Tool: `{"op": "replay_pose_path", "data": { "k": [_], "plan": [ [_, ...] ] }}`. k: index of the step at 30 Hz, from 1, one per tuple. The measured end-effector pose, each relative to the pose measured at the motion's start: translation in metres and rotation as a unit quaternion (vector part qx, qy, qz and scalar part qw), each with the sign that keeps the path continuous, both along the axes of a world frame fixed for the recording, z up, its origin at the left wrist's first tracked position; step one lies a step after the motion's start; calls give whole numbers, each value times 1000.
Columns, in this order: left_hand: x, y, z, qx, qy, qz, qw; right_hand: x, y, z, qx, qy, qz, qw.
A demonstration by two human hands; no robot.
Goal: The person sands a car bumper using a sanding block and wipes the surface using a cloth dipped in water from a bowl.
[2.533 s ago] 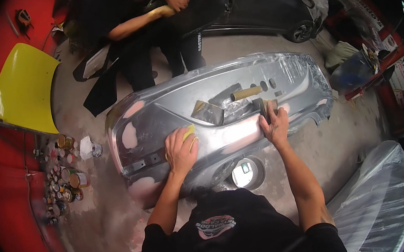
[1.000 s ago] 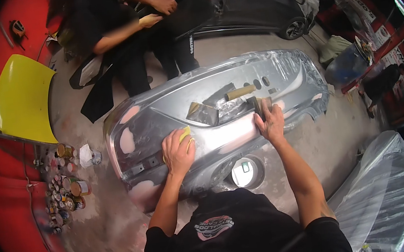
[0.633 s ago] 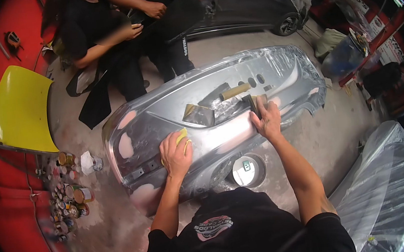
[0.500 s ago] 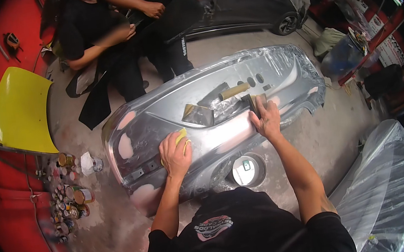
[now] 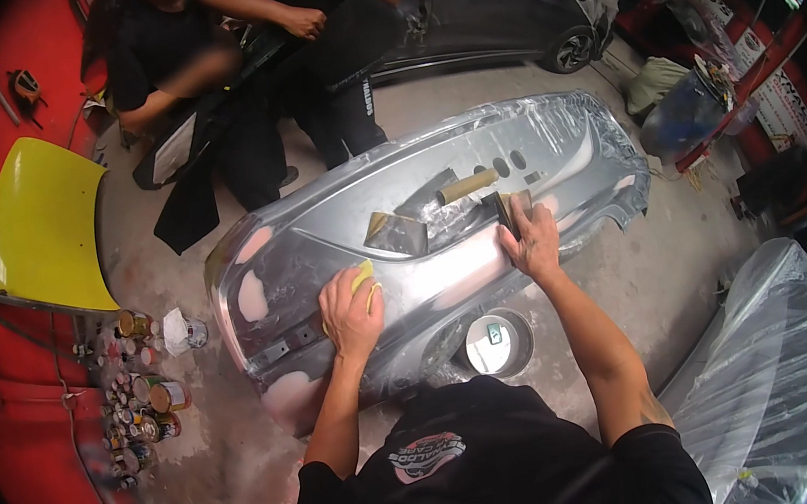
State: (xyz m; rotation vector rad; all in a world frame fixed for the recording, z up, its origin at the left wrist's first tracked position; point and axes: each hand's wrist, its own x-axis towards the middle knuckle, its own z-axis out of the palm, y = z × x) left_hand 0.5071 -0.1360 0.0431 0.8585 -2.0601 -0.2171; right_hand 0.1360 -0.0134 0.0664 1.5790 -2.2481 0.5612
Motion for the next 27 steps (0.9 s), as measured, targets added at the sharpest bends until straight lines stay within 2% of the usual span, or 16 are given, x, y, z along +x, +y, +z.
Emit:
{"op": "replay_pose_path", "data": {
  "k": [27],
  "plan": [
    [0,1,3,-1,0,-4,1000,0,1,-1,-7,9,2,1000]
  ]
}}
